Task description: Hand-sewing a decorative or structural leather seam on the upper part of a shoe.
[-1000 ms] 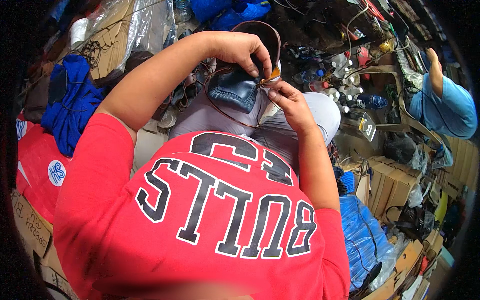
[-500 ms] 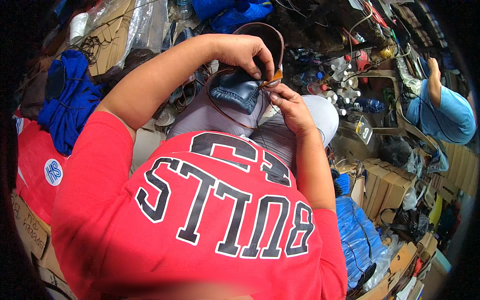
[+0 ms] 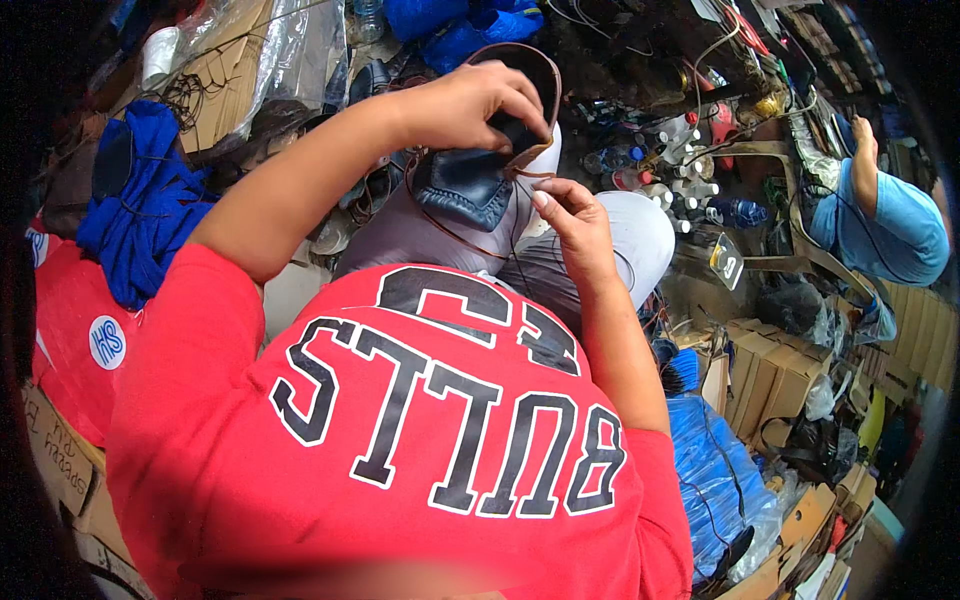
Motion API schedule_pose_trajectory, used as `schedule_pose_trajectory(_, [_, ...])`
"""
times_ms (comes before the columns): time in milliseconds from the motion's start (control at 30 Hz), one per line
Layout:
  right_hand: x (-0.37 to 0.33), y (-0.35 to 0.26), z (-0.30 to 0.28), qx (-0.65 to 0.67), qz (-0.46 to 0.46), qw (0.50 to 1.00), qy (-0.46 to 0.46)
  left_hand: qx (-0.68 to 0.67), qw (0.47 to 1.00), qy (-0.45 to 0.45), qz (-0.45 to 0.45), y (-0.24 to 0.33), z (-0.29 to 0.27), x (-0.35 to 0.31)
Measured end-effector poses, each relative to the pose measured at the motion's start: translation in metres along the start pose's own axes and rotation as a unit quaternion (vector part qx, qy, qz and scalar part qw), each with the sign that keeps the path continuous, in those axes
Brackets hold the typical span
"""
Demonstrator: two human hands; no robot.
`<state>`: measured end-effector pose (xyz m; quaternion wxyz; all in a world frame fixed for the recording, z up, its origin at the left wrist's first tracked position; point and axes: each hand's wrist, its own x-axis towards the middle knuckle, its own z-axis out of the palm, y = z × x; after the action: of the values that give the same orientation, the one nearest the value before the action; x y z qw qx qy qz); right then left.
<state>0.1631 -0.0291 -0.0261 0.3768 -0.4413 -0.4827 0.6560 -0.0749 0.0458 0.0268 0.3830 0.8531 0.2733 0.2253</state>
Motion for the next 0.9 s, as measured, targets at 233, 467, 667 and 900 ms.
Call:
schedule_pose_trajectory(233, [-0.009,-0.005,-0.003,-0.009,0.006,0.999,0.030,0.233,0.963,0.128,-0.040,0.033,0.020,-0.034])
schedule_pose_trajectory(467, [0.008,-0.007,0.004,0.010,-0.011,1.000,0.021,0.205,0.965,0.143,-0.078,0.030,0.026,-0.039])
schedule_pose_trajectory(667, [0.021,-0.018,0.028,0.012,-0.016,1.000,0.004,0.208,0.964,0.158,-0.055,0.032,0.029,-0.038])
schedule_pose_trajectory(900, [0.017,-0.030,0.030,-0.304,-0.251,0.914,0.092,0.294,0.941,0.158,-0.063,0.031,0.029,-0.038])
